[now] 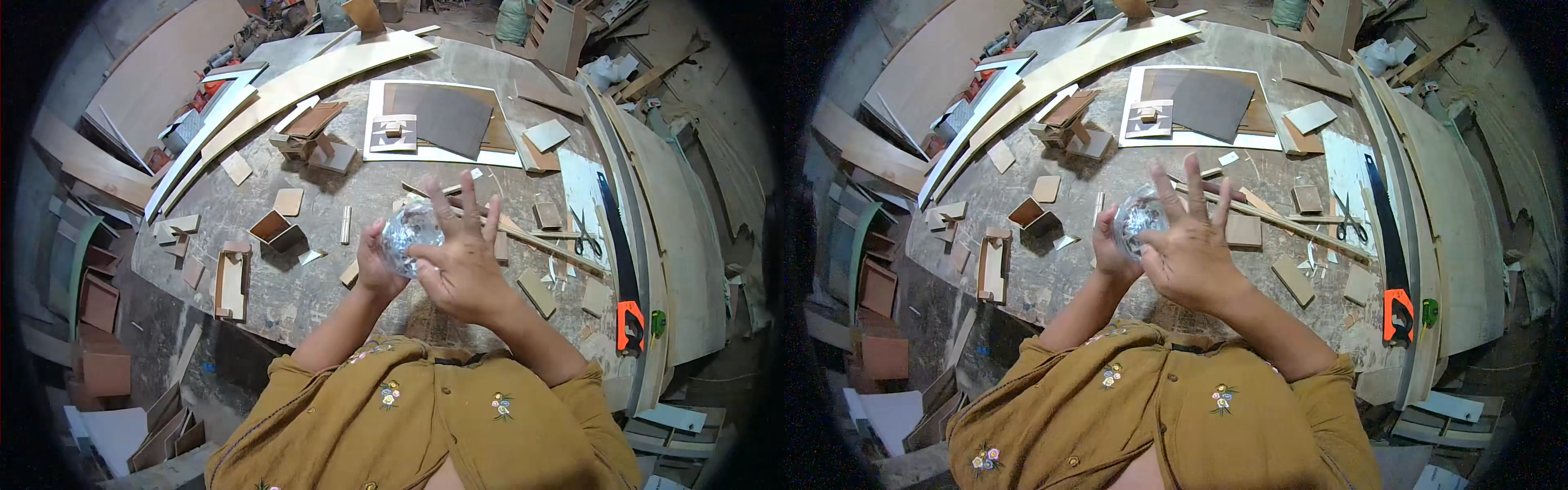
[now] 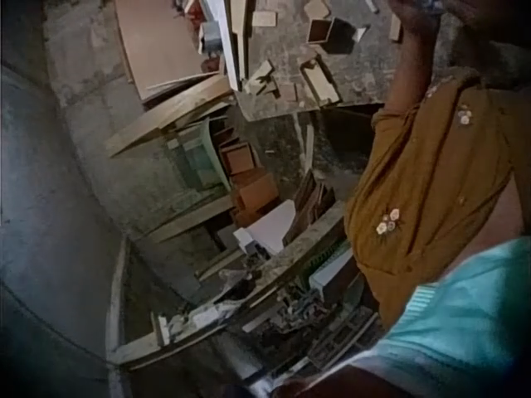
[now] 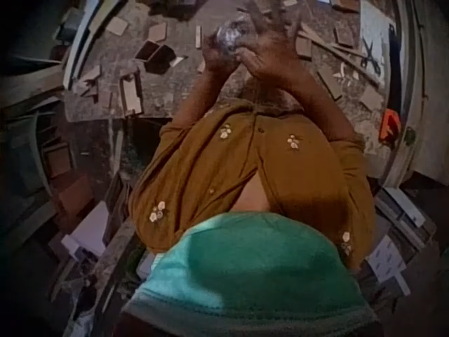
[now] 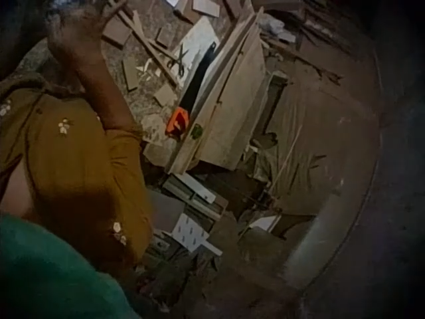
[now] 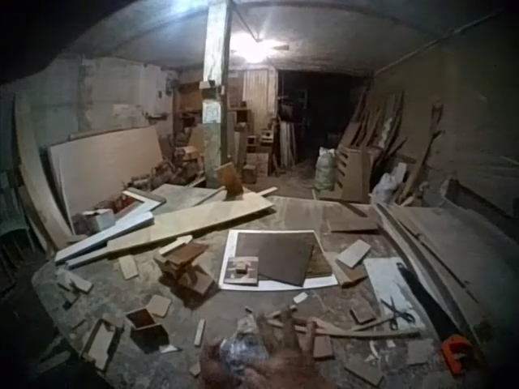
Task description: The recorder is assembling small wooden boxes by applying glue to wooden components and joining them together.
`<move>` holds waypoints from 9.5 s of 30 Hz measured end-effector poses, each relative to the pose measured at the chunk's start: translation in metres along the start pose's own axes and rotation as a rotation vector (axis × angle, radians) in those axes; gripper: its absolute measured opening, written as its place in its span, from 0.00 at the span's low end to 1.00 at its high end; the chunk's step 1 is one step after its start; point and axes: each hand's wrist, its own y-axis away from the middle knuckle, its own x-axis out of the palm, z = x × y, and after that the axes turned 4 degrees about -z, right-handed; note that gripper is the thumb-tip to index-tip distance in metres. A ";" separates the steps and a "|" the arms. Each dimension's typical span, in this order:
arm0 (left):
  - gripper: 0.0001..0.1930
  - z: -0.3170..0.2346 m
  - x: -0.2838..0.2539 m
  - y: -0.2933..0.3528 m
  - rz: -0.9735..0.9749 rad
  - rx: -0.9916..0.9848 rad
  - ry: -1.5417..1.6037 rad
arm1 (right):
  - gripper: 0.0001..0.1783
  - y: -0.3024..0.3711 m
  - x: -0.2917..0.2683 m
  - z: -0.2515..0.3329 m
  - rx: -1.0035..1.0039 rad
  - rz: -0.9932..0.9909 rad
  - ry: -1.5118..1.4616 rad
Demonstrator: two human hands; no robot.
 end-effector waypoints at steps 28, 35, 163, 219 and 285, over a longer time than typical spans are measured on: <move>0.34 0.003 -0.013 0.004 0.011 -0.116 -0.057 | 0.24 0.000 0.006 -0.005 -0.117 0.145 -0.001; 0.31 0.007 -0.012 0.003 0.048 -0.142 -0.039 | 0.18 0.001 0.012 -0.010 -0.098 0.101 -0.034; 0.12 -0.037 0.053 0.065 0.348 -0.143 -0.874 | 0.10 0.043 -0.036 -0.022 -0.277 -0.293 -0.269; 0.11 -0.017 0.074 0.063 0.173 0.693 -1.641 | 0.21 0.064 -0.008 -0.018 -0.047 -0.496 -0.139; 0.25 0.086 -0.044 0.028 0.922 0.536 -1.959 | 0.35 0.173 0.084 -0.097 0.740 -0.472 -0.797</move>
